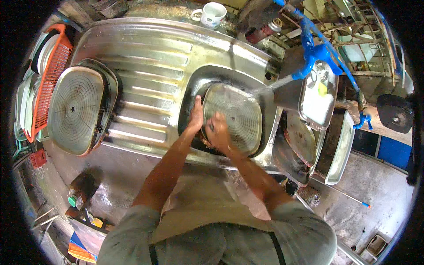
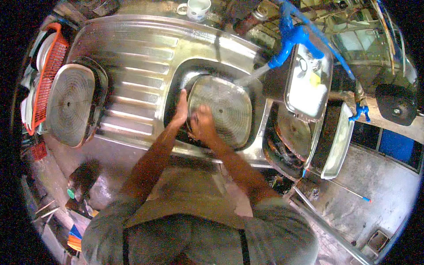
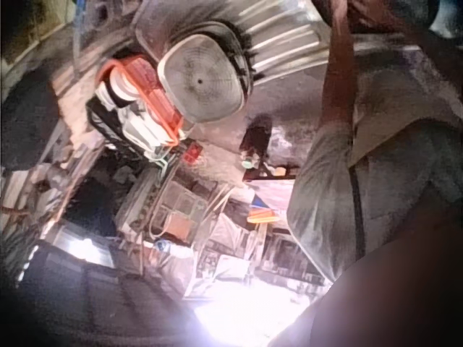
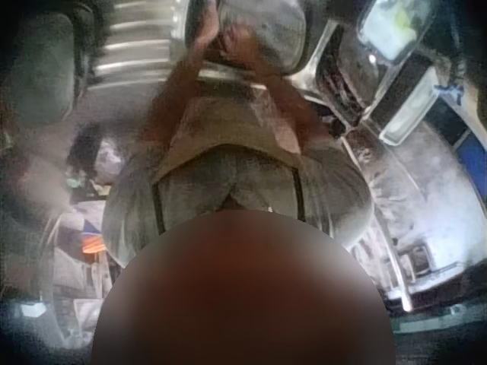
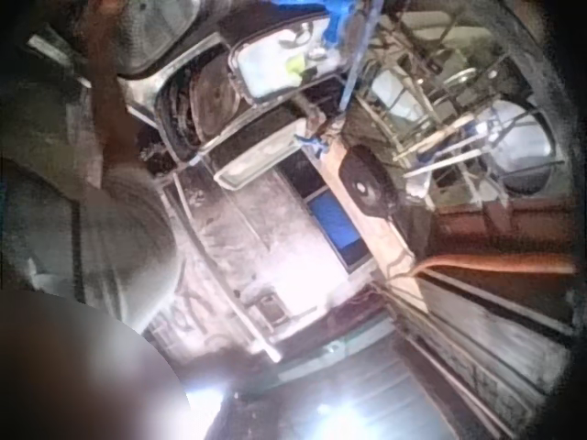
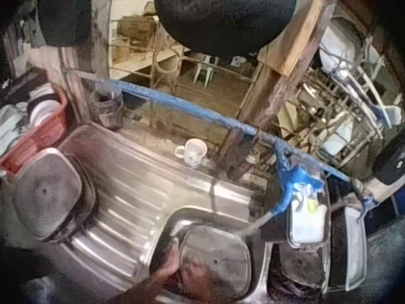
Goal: The person washes several round metal trays in a double-basin stainless steel sink using a yellow sponge and running water. The person scrubs each tray, rinses it, and places it in a drying rack to the left of the sink.
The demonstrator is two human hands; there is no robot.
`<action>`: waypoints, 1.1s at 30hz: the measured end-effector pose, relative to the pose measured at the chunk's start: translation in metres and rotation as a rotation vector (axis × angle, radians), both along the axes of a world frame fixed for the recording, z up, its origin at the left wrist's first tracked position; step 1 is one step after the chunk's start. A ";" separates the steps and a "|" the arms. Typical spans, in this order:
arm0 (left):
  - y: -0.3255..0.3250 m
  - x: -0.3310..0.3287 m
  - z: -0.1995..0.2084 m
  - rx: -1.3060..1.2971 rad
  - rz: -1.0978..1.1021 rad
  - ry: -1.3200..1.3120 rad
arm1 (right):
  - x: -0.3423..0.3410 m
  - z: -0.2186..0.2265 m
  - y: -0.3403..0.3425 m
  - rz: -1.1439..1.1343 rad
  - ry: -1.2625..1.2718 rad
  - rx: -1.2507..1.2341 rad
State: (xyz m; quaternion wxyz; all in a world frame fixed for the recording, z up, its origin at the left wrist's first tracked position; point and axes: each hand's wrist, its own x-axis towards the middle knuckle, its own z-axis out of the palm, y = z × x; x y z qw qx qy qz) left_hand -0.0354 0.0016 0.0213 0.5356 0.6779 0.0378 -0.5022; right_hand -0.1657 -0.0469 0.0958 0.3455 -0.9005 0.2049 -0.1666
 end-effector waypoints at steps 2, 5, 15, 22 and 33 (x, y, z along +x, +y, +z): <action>0.003 0.006 -0.024 -0.127 0.068 -0.203 | 0.059 -0.041 -0.036 -0.069 -0.185 -0.140; -0.002 0.003 0.004 -0.082 -0.050 -0.253 | 0.079 -0.081 -0.109 -0.272 -0.130 -0.188; -0.008 0.012 0.005 -0.032 -0.159 -0.245 | 0.077 -0.056 -0.097 -0.277 -0.035 -0.191; -0.005 0.012 0.008 -0.106 0.000 -0.231 | -0.004 -0.007 0.001 0.124 -0.157 -0.066; -0.014 0.019 0.015 -0.192 -0.076 -0.314 | 0.013 -0.046 -0.099 -0.208 0.255 -0.441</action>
